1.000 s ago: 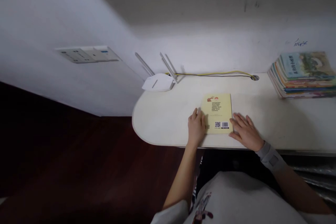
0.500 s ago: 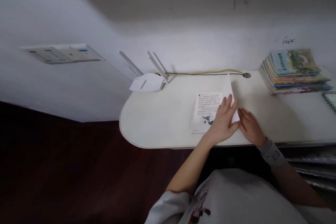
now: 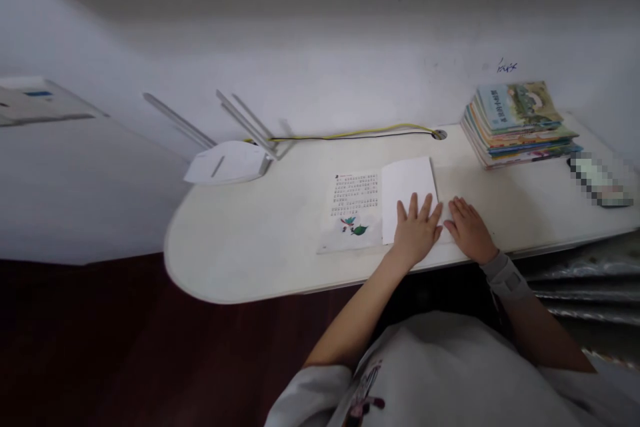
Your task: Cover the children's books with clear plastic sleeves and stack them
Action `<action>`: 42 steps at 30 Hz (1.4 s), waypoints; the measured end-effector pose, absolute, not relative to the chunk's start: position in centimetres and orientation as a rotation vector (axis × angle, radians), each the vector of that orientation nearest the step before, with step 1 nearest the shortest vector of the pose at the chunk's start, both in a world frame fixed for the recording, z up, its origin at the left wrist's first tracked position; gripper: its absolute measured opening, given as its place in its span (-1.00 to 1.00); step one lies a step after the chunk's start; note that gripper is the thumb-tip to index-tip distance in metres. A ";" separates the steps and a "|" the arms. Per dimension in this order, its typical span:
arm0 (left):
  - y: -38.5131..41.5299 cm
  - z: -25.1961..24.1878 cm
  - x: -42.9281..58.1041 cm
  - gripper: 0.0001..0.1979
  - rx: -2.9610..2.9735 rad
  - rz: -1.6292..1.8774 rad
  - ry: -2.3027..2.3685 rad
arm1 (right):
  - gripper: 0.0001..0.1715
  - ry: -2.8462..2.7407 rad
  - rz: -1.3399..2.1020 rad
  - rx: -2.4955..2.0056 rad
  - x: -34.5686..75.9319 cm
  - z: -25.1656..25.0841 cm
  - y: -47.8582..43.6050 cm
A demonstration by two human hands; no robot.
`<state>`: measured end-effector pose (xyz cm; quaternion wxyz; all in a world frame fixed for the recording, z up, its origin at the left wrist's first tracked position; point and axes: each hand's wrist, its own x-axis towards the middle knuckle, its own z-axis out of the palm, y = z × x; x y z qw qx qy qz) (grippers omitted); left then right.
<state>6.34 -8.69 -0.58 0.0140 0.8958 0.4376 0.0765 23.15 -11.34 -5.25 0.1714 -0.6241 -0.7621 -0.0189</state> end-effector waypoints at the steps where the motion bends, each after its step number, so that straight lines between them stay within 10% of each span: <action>1: -8.7 -1.0 6.3 -0.42 2.763 0.237 1.407 | -0.40 -2.155 -0.043 -1.763 23.2 -5.3 -11.3; 42: -6.2 -0.1 6.4 -0.22 2.725 -0.107 1.222 | -0.39 -2.286 -0.121 -1.785 23.9 -3.6 -11.1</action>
